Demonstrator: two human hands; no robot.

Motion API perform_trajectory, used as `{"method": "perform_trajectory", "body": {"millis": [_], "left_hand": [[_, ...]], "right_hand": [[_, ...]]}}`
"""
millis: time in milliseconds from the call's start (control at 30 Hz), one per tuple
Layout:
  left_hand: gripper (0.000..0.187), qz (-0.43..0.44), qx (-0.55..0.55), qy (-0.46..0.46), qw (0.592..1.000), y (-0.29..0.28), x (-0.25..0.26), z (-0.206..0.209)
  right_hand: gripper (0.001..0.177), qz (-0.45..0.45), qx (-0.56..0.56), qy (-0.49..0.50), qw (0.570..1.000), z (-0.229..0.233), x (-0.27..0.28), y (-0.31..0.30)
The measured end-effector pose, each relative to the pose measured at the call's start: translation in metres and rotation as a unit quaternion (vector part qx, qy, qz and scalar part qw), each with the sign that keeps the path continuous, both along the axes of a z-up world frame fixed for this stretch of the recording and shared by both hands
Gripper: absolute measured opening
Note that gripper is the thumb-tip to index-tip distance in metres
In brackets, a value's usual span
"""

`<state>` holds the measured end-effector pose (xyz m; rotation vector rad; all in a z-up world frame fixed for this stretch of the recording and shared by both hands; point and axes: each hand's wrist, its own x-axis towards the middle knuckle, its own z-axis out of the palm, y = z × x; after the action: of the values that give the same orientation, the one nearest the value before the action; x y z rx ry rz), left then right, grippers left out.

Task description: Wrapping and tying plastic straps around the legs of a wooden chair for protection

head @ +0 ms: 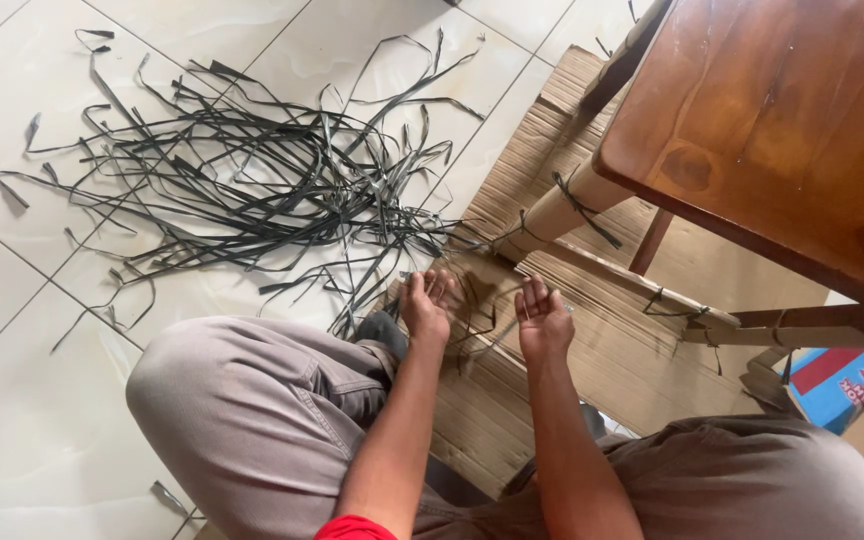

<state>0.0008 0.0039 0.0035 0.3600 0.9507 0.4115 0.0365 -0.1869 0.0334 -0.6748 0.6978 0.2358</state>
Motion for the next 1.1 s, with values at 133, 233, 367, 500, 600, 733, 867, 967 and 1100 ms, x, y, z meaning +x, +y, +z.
{"method": "perform_trajectory", "body": {"millis": [133, 233, 367, 500, 600, 733, 867, 967, 1100], "left_hand": [[0.017, 0.021, 0.031, 0.026, 0.999, 0.01, -0.002, 0.002], [0.019, -0.033, 0.108, 0.053, 0.992, 0.006, -0.006, 0.037], [0.018, -0.218, 0.289, 0.053, 0.931, -0.01, -0.005, 0.043], [0.018, -0.461, 0.447, 0.078, 0.762, -0.014, -0.018, 0.03], [0.027, -0.574, 0.429, -0.002, 0.697, -0.019, -0.028, 0.04], [0.04, -0.594, 0.368, -0.03, 0.715, -0.025, -0.031, 0.045], [0.043, -0.533, 0.396, 0.112, 0.739, -0.015, -0.028, 0.029], [0.046, -0.464, 0.409, 0.207, 0.758, -0.008, -0.024, -0.018], [0.038, -0.536, 0.45, 0.216, 0.68, -0.019, -0.036, -0.012]], "right_hand": [[0.027, -0.108, 0.065, -0.004, 0.992, -0.031, 0.018, -0.02], [0.03, -0.113, 0.072, -0.02, 0.991, -0.028, 0.023, -0.032], [0.025, -0.068, 0.005, -0.032, 0.997, 0.007, 0.025, -0.028], [0.023, -0.102, -0.034, -0.042, 0.993, 0.029, 0.036, -0.04], [0.021, -0.155, -0.106, -0.056, 0.981, 0.054, 0.042, -0.049], [0.027, -0.214, -0.284, -0.06, 0.933, 0.077, 0.047, -0.058], [0.019, -0.228, -0.397, -0.06, 0.887, 0.088, 0.045, -0.069], [0.016, -0.275, -0.407, -0.084, 0.867, 0.091, 0.041, -0.076], [0.019, -0.288, -0.464, -0.093, 0.833, 0.099, 0.04, -0.076]]}}
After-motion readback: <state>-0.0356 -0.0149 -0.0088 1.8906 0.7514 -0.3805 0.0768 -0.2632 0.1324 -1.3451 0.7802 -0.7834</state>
